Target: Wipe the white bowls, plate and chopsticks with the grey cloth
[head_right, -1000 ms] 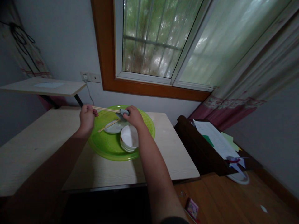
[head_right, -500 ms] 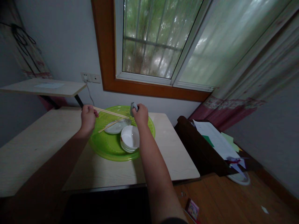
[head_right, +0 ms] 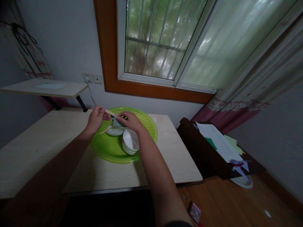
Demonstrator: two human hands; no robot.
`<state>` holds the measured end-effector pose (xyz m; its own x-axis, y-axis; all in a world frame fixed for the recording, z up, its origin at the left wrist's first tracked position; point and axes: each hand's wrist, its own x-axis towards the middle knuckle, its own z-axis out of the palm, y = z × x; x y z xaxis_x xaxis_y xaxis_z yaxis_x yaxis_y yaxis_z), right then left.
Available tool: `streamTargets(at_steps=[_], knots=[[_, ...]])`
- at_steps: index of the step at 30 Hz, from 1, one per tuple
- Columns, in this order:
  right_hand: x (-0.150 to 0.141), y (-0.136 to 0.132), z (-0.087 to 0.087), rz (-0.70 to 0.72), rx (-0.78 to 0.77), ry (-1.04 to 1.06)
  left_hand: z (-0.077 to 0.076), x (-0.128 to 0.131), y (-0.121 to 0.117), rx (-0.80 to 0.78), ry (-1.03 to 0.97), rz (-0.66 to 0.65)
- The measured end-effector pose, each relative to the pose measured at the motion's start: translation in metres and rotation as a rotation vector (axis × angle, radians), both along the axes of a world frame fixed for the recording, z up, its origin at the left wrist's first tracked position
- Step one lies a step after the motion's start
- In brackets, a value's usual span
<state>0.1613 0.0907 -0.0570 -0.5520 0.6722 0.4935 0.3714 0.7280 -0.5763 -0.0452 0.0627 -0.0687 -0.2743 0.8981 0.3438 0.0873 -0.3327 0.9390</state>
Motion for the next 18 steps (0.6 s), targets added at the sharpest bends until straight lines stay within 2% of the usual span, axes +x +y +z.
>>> streamTargets(at_steps=[5,10,15,18], knots=[[0.0039,0.0074,-0.0077,-0.079,-0.042,0.004,0.0009,0.001,-0.0004,0.028,-0.052,-0.059],[0.0037,0.0102,-0.0086,-0.086,-0.031,-0.008,0.0018,0.0007,-0.002,0.051,-0.078,-0.116],[0.0043,0.0087,-0.0051,-0.074,-0.001,-0.029,0.0027,0.0007,-0.0052,0.051,-0.022,-0.174],[0.0027,0.0059,-0.002,-0.057,0.043,0.004,0.0053,0.0036,-0.0095,0.036,0.085,-0.215]])
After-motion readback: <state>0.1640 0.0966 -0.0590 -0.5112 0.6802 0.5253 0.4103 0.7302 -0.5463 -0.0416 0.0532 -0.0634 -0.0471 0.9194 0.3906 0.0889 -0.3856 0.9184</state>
